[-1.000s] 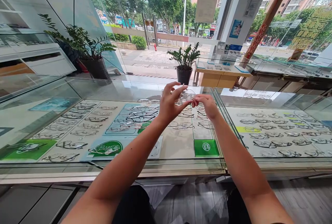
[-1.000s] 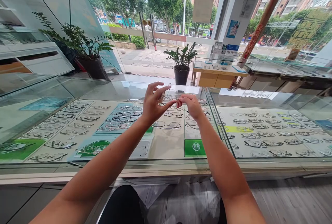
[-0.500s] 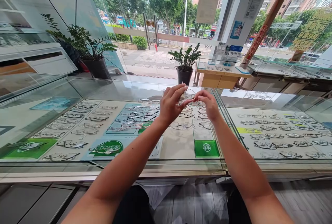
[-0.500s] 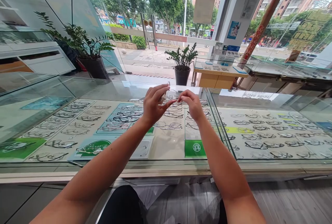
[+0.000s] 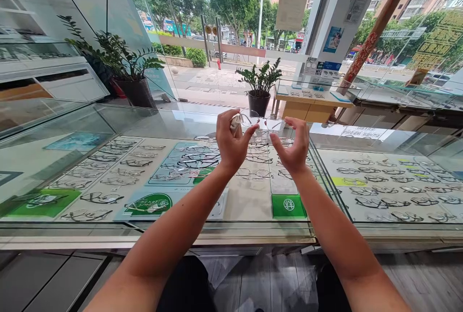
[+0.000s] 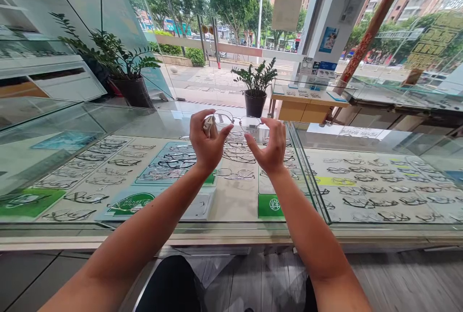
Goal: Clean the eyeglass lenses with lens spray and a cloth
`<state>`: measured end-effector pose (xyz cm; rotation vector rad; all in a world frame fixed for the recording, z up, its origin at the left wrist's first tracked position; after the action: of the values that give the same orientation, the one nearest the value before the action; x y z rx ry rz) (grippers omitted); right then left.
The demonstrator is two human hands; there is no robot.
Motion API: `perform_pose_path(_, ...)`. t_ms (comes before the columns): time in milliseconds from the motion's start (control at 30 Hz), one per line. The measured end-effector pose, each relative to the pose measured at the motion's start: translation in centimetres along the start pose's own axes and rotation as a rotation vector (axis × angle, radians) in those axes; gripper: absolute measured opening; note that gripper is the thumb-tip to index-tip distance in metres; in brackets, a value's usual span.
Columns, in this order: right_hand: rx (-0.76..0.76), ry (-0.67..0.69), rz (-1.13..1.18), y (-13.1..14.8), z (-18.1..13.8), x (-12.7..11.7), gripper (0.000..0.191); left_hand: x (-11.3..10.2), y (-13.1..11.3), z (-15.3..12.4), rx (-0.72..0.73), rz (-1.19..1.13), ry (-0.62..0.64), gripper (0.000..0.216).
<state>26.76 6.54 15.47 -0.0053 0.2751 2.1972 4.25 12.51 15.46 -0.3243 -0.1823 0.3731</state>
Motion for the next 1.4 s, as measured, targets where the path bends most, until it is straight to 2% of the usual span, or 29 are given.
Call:
perform_pose_path(200, 0.026, 0.009, -0.026, -0.2, 0.0, 0.0, 0.041, 0.2, 0.6, -0.4, -0.073, 0.008, 0.010, 0.055)
perform_pose_path(567, 0.102, 0.010, -0.031, -0.7, 0.0, 0.1, 0.041, 0.6, 1.0, -0.5, -0.118, -0.008, 0.048, 0.053)
perform_pose_path(900, 0.242, 0.001, 0.049, -1.9, -0.6, 0.4, 0.046, 0.7, 0.7, -0.5, -0.111, 0.000, 0.050, 0.046)
perform_pose_path(1133, 0.221, 0.026, 0.005, -2.4, -0.5, 0.5, 0.043, 0.7, 0.7, -0.5, -0.118, 0.023, 0.059, 0.045)
perform_pose_path(1400, 0.265, 0.040, 0.006, -3.0, -0.7, 0.8, 0.046, 0.6, 0.2, -0.5, -0.062, 0.035, 0.042, 0.042)
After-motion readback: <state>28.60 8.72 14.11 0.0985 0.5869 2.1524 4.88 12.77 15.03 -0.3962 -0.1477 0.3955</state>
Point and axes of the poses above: each hand's wrist, its own z-axis towards the middle knuckle, its own x-axis out of the palm, y = z × x, the point moved 10 cm from there along z, towards the middle knuckle, and after that the axes turned 1 degree about -y, right-handed, at the moved point
